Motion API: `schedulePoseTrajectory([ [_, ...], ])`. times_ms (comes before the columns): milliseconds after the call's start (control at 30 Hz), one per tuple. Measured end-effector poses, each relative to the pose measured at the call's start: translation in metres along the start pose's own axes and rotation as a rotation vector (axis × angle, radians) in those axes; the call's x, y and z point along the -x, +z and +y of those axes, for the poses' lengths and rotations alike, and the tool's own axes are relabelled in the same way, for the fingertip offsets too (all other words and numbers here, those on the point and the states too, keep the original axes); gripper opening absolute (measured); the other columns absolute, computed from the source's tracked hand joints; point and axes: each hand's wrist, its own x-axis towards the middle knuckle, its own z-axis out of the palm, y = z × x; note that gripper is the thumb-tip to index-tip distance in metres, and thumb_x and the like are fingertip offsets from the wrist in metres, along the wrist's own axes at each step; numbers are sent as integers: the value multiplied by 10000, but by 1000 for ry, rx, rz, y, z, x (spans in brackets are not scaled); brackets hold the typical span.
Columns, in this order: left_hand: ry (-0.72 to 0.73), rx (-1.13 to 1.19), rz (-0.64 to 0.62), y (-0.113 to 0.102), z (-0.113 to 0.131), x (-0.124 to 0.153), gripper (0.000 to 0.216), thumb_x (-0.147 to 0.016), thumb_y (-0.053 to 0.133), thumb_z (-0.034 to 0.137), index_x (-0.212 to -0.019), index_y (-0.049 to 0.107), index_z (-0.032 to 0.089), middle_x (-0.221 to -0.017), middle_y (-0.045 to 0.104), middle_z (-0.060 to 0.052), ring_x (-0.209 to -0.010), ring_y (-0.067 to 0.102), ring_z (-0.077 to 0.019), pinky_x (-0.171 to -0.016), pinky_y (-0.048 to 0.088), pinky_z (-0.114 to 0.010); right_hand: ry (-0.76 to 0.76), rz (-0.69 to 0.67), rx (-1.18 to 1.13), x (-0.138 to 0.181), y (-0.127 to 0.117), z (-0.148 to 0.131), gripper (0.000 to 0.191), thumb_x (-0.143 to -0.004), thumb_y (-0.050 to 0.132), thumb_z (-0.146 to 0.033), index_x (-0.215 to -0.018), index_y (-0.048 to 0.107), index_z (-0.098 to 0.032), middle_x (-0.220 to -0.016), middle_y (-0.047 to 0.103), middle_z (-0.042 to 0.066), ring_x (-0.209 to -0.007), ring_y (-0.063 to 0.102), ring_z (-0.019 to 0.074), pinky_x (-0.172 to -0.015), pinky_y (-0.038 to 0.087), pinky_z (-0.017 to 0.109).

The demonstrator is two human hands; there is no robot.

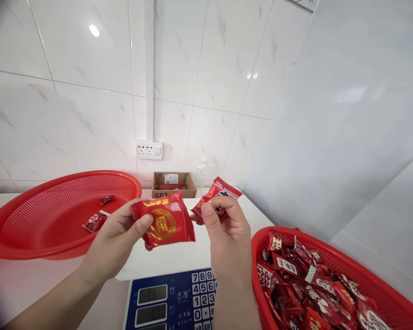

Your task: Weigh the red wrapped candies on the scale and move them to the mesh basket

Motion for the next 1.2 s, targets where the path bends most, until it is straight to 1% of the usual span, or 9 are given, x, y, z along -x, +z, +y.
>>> schedulePoseTrajectory([
  [133, 32, 110, 117, -1, 2, -1, 289, -853, 699, 430, -996, 607, 196, -939, 684, -27, -713, 638, -131, -538, 558, -203, 52, -175, 192, 1, -1, -2, 280, -867, 645, -528, -871, 686, -251, -784, 682, 7, -679, 608, 158, -615, 509, 273],
  [233, 31, 140, 133, 1, 0, -1, 318, -834, 725, 420, -1011, 583, 197, -955, 685, -34, -743, 661, -148, -559, 576, -220, 105, -318, 274, 5, 5, -2, 369, -873, 598, -581, -875, 691, -224, -752, 667, 21, -662, 578, 174, -597, 490, 299],
  [400, -54, 77, -48, 4, -4, -1, 342, -817, 727, 459, -975, 594, 187, -892, 693, -38, -766, 670, -165, -615, 570, -248, -2, -94, 180, 7, 11, 2, 177, -874, 679, -422, -825, 704, -253, -742, 681, -16, -665, 579, 147, -604, 489, 264],
  [500, -113, -63, -201, 4, -3, -2, 377, -808, 699, 533, -885, 647, 167, -816, 663, -37, -731, 617, -155, -625, 531, -248, 9, -34, 41, 5, 9, 3, 61, -858, 718, -348, -832, 705, -294, -776, 712, -38, -699, 611, 138, -623, 514, 248],
  [633, -162, -166, -311, 5, 0, 0, 450, -816, 644, 600, -806, 717, 156, -684, 596, -21, -652, 526, -141, -634, 477, -262, 37, 5, -4, 5, 6, 1, 52, -847, 729, -345, -827, 701, -306, -769, 718, -37, -689, 625, 151, -597, 534, 267],
  [833, -155, -181, -308, 12, 0, 6, 426, -798, 668, 591, -756, 703, 169, -667, 600, -21, -639, 522, -147, -607, 456, -254, 11, 67, 78, 7, 7, -5, 138, -817, 740, -402, -810, 691, -272, -749, 704, 5, -665, 647, 179, -573, 559, 309],
  [1033, -186, -147, -278, 19, -4, 10, 493, -796, 639, 640, -664, 709, 169, -638, 665, -61, -613, 613, -173, -611, 538, -296, -74, 105, 140, 10, 12, -4, 128, -858, 697, -396, -828, 672, -274, -730, 682, -1, -625, 629, 157, -523, 539, 270],
  [1133, -166, -117, -236, 19, -7, 11, 484, -808, 642, 620, -644, 712, 170, -623, 668, -62, -604, 626, -171, -608, 546, -290, -39, 4, 129, 10, 13, -8, 207, -871, 657, -468, -851, 658, -262, -729, 690, 1, -618, 642, 160, -510, 542, 270],
  [1200, -154, -103, -233, 18, -8, 10, 474, -816, 643, 607, -653, 709, 168, -618, 665, -57, -602, 629, -170, -601, 540, -285, 88, -122, 86, 10, 14, -14, 264, -870, 637, -516, -859, 650, -253, -656, 675, -12, -516, 621, 151, -437, 516, 265],
])
